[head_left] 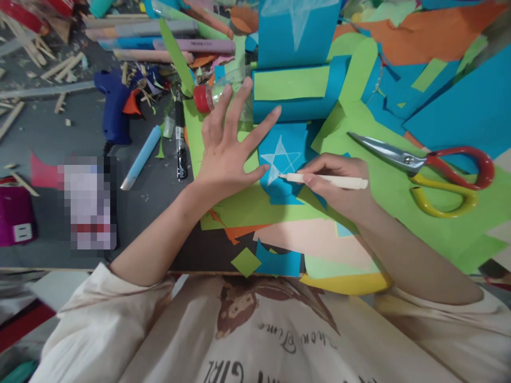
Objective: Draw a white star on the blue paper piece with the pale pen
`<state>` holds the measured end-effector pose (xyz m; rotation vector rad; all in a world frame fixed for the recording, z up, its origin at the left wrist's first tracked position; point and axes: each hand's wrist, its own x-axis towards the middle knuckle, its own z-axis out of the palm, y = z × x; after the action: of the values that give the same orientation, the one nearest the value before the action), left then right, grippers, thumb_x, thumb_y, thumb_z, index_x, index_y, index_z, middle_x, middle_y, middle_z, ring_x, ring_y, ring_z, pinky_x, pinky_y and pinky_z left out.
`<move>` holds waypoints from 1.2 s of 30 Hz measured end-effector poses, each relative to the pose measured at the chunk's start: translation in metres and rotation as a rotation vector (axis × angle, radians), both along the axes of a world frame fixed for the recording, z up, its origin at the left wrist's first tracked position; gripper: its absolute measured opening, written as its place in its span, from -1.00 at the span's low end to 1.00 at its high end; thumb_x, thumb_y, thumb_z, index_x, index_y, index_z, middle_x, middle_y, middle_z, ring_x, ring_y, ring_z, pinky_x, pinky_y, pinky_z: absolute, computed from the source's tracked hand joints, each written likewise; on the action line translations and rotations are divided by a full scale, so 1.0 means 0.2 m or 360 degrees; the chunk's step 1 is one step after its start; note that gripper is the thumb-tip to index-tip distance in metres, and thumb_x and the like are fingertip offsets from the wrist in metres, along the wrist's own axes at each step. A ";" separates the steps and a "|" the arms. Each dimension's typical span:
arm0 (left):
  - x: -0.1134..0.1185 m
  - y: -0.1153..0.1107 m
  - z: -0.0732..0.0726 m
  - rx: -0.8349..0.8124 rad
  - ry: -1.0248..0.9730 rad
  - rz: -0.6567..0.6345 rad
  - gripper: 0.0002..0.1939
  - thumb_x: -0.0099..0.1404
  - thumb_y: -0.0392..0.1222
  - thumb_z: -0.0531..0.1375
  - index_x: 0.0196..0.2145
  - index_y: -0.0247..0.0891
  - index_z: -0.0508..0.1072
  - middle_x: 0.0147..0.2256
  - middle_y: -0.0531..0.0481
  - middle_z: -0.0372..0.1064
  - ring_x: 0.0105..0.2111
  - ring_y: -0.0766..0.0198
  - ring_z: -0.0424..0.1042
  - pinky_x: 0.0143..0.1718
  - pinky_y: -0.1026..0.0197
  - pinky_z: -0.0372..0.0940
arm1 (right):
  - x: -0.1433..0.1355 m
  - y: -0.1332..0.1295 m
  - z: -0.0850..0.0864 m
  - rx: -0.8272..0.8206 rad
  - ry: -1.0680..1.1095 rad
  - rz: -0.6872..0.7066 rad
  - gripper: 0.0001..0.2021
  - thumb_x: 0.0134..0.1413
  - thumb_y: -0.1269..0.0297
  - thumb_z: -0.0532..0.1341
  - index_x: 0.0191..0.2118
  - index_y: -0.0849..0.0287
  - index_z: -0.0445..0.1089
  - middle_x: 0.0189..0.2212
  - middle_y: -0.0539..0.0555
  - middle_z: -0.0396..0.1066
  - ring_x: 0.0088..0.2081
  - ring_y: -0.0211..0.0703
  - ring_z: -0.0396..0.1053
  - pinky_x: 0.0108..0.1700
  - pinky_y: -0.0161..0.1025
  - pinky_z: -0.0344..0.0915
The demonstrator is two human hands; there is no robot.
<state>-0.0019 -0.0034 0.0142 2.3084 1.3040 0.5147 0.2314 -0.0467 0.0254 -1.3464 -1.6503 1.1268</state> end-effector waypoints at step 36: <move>0.00 0.00 0.00 -0.0026 0.0003 -0.0018 -0.27 0.28 0.19 0.12 0.37 0.23 0.05 0.42 0.21 -0.14 0.44 -0.12 -0.59 0.40 -0.32 -0.46 | -0.01 0.00 0.02 -0.0047 0.0030 -0.0025 -0.84 0.02 0.16 0.32 -0.51 0.02 0.48 -0.63 -0.04 0.45 -0.60 -0.24 0.29 -0.58 -0.26 0.17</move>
<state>-0.0026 -0.0034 0.0147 2.3023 1.2911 0.4965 0.2286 -0.0465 0.0297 -1.3606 -1.6131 1.1554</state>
